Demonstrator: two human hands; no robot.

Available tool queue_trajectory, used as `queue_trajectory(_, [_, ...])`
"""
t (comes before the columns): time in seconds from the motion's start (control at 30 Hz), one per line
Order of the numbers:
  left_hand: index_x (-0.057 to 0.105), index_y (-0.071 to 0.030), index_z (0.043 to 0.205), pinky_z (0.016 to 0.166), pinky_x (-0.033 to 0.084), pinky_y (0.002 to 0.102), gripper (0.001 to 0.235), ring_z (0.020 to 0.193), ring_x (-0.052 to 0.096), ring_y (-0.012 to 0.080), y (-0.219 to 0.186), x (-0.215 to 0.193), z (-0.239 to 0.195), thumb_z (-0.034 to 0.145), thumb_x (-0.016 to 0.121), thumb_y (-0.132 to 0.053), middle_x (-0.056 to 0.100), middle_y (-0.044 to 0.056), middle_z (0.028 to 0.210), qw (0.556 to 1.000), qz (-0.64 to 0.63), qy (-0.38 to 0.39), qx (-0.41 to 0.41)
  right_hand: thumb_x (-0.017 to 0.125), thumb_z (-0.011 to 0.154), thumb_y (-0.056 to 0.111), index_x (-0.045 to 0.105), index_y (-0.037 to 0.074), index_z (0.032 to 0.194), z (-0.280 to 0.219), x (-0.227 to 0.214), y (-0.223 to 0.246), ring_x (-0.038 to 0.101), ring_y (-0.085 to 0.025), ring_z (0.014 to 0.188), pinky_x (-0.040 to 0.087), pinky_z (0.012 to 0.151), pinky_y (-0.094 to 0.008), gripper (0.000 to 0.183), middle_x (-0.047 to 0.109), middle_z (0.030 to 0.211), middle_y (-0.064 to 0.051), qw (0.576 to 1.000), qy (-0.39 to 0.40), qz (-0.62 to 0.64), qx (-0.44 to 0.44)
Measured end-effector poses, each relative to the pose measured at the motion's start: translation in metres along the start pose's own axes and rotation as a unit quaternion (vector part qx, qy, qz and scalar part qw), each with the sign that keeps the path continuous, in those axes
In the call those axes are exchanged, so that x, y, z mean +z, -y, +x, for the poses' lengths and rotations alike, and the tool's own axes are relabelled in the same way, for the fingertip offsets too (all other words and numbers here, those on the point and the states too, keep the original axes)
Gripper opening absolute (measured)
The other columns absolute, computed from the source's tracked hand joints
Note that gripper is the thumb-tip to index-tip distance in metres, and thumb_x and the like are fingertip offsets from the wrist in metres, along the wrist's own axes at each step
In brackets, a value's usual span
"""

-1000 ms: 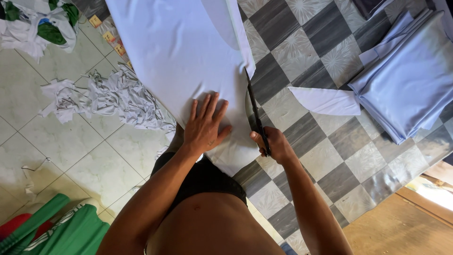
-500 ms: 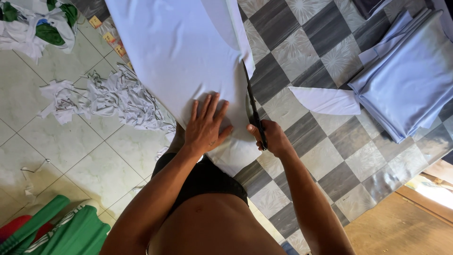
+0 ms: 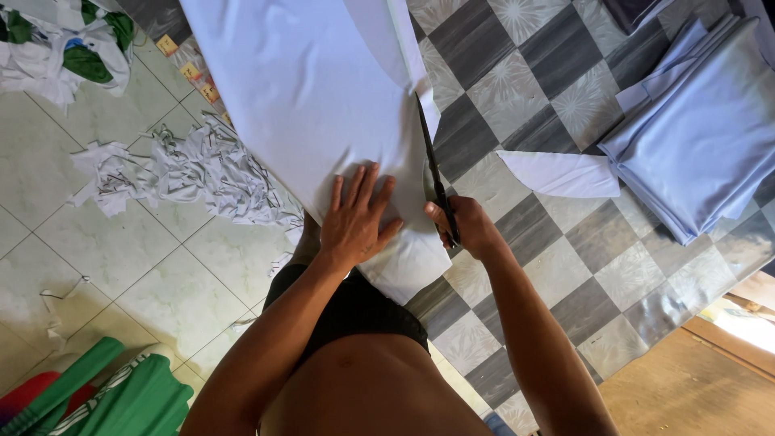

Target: Cutting out garment pieces from a large sheet of fabric using scissors and folding the finished pieces.

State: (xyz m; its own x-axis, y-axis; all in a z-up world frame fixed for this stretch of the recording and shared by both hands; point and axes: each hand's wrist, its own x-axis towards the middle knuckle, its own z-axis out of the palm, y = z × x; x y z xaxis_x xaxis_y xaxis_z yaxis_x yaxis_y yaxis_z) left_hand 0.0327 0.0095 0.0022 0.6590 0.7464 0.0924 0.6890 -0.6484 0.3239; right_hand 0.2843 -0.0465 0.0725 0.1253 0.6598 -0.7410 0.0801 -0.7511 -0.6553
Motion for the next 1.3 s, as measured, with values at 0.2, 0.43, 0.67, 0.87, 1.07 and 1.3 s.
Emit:
queue_trajectory(0.2, [0.054, -0.021, 0.174, 0.139, 0.014, 0.068, 0.083, 0.172, 0.037, 0.0383, 0.0, 0.004, -0.002, 0.107, 0.065, -0.069, 0.043, 0.02, 0.184, 1.0, 0.012, 0.008, -0.003, 0.087, 0.105, 0.058, 0.067, 0.002, 0.083, 0.021, 0.0, 0.0, 0.069, -0.024, 0.055, 0.058, 0.056, -0.035, 0.064, 0.062, 0.061, -0.013, 1.0, 0.016, 0.004, -0.005])
queue_trajectory(0.43, [0.055, -0.02, 0.173, 0.138, 0.017, 0.069, 0.083, 0.172, 0.037, 0.0387, 0.0, 0.0, -0.001, 0.105, 0.066, -0.068, 0.042, 0.02, 0.184, 1.0, 0.009, 0.007, -0.004, 0.089, 0.103, 0.054, 0.068, 0.002, 0.08, 0.025, -0.002, 0.003, 0.069, -0.024, 0.051, 0.055, 0.057, -0.033, 0.061, 0.062, 0.057, -0.013, 0.999, 0.002, -0.032, -0.004])
queue_trajectory(0.67, [0.052, -0.022, 0.174, 0.138, 0.016, 0.069, 0.084, 0.172, 0.036, 0.039, 0.0, 0.001, -0.001, 0.105, 0.066, -0.067, 0.043, 0.02, 0.183, 1.0, 0.005, 0.018, -0.003, 0.086, 0.104, 0.058, 0.068, 0.003, 0.081, 0.036, -0.001, 0.011, 0.071, -0.024, 0.054, 0.055, 0.058, -0.032, 0.062, 0.064, 0.059, -0.013, 0.999, 0.005, -0.041, -0.01])
queue_trajectory(0.87, [0.052, -0.022, 0.174, 0.139, 0.014, 0.067, 0.084, 0.171, 0.038, 0.0381, 0.0, 0.002, -0.002, 0.105, 0.066, -0.068, 0.044, 0.019, 0.182, 1.0, 0.014, 0.01, -0.005, 0.086, 0.105, 0.059, 0.067, 0.004, 0.079, 0.042, -0.001, 0.016, 0.071, -0.024, 0.054, 0.056, 0.055, -0.032, 0.063, 0.063, 0.058, -0.013, 1.0, 0.008, -0.026, -0.006])
queue_trajectory(1.07, [0.053, -0.023, 0.174, 0.139, 0.012, 0.066, 0.084, 0.171, 0.038, 0.037, -0.001, 0.001, -0.001, 0.104, 0.065, -0.069, 0.045, 0.019, 0.182, 1.0, 0.019, 0.017, -0.006, 0.088, 0.104, 0.053, 0.064, 0.004, 0.075, 0.043, 0.0, 0.036, 0.068, -0.022, 0.052, 0.056, 0.053, -0.029, 0.061, 0.06, 0.056, -0.011, 1.0, 0.004, 0.005, -0.005])
queue_trajectory(1.3, [0.052, -0.023, 0.174, 0.138, 0.015, 0.068, 0.084, 0.17, 0.041, 0.0387, 0.0, 0.006, -0.002, 0.105, 0.064, -0.069, 0.045, 0.02, 0.181, 1.0, 0.004, -0.006, -0.001, 0.086, 0.106, 0.052, 0.064, 0.004, 0.075, 0.056, -0.002, 0.039, 0.068, -0.024, 0.05, 0.057, 0.048, -0.031, 0.061, 0.059, 0.056, -0.012, 1.0, 0.008, 0.016, -0.007])
